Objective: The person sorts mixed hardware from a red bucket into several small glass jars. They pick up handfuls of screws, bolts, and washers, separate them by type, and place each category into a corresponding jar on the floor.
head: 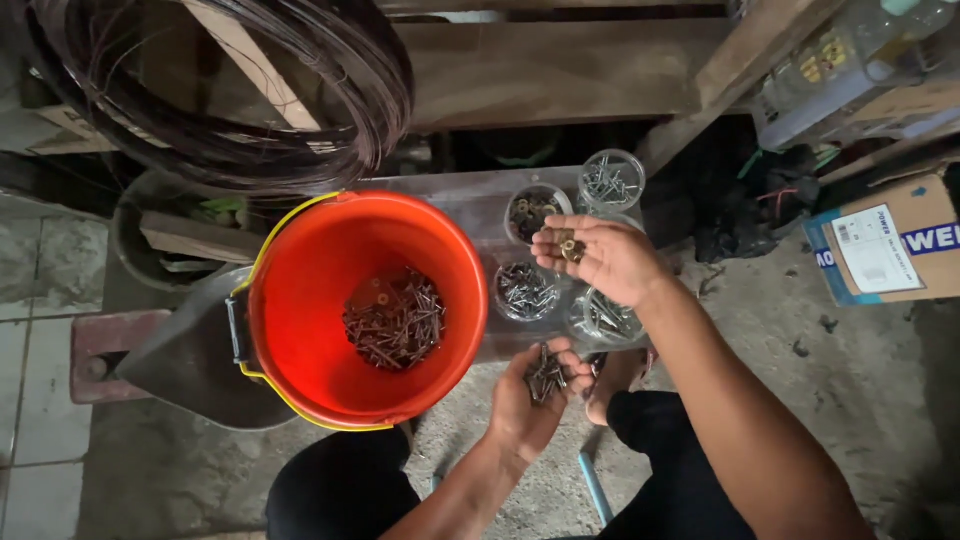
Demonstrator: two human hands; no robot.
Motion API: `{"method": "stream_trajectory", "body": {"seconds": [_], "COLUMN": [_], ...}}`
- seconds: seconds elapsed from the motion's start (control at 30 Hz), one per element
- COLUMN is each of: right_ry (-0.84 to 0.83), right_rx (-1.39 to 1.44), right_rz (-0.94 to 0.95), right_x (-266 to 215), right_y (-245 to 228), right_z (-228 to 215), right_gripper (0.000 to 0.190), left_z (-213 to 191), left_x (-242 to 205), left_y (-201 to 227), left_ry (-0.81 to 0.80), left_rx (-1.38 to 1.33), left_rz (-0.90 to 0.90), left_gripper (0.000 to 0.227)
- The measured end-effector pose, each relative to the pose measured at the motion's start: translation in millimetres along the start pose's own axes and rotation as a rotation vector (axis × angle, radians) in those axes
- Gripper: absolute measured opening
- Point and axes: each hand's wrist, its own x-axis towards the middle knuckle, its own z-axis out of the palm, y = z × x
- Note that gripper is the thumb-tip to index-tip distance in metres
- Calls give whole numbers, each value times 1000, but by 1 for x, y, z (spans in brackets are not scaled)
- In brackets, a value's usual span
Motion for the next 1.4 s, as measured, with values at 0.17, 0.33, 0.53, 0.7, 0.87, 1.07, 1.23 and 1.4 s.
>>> {"method": "stream_trajectory", "body": {"seconds": [0.17,0.33,0.53,0.7,0.87,1.07,1.23,1.4], "right_ry": [91,97,221,232,236,177,174,-212], "right_rx": [-24,-38,-83,-549,-939,-876,-1082,-1401], "right_rz": [-41,-141,-172,-328,-415,-531,-642,-432], "right_x": [-3,10,25,52,63,33,-39,-73], "right_y": [-8,-6,-2,23,31,20,-15,-18], "right_z": [7,5,9,-14,-13,8,40,32], "right_gripper": [53,44,48,47,60,48,21,25], "left_z": [-2,5,9,7,6,0,9,14], "left_x": [1,-1,-2,-1,4,16,14,13], "left_y": [-1,2,0,1,6,8,12,12], "left_ry": [-31,-36,-25,-58,-138,-216,-282,-221], "left_rx": [2,9,-8,-54,-82,-135,-223,-253], "left_rz": [14,30,22,11,40,65,86,64], "left_gripper": [40,38,42,42,44,53,58,47]}}
